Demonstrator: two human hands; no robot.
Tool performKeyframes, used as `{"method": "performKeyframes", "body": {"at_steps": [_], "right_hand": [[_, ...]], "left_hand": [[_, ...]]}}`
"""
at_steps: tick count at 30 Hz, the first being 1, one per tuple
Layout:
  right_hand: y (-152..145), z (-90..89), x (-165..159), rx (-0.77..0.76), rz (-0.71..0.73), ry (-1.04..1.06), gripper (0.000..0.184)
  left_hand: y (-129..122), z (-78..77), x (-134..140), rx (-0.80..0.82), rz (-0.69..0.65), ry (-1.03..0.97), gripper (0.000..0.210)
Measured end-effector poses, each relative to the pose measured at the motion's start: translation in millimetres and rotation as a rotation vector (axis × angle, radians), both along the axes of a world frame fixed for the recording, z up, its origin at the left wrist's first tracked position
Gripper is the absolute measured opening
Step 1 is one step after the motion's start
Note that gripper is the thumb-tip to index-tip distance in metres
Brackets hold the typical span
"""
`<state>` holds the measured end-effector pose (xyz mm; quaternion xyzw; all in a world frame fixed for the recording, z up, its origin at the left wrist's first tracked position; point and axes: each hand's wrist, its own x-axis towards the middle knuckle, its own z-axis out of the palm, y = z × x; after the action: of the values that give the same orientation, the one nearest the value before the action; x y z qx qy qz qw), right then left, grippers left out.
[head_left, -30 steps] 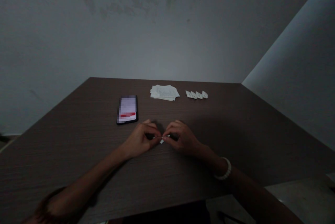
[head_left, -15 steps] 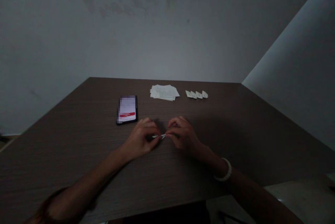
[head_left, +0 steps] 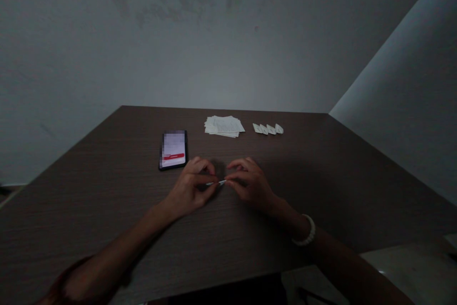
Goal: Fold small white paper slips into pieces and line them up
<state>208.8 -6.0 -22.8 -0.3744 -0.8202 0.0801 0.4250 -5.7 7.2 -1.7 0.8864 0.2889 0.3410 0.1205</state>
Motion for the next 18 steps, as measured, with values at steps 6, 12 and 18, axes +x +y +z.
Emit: {"method": "performKeyframes", "body": {"at_steps": [6,12,18], "right_hand": [[0.1,-0.2,1.2,0.009,-0.005,-0.043,0.007],[1.5,-0.4,5.1,-0.013,-0.043,-0.039,0.007],[-2.3,1.5,3.2,-0.014,-0.024,-0.043,0.003]], "left_hand": [[1.4,-2.1,0.8,0.017,0.012,-0.003,0.013],[4.2,-0.5,-2.8,0.022,0.039,0.006,0.013],[3.2,3.9,-3.7,0.012,0.022,0.009,0.018]]}}
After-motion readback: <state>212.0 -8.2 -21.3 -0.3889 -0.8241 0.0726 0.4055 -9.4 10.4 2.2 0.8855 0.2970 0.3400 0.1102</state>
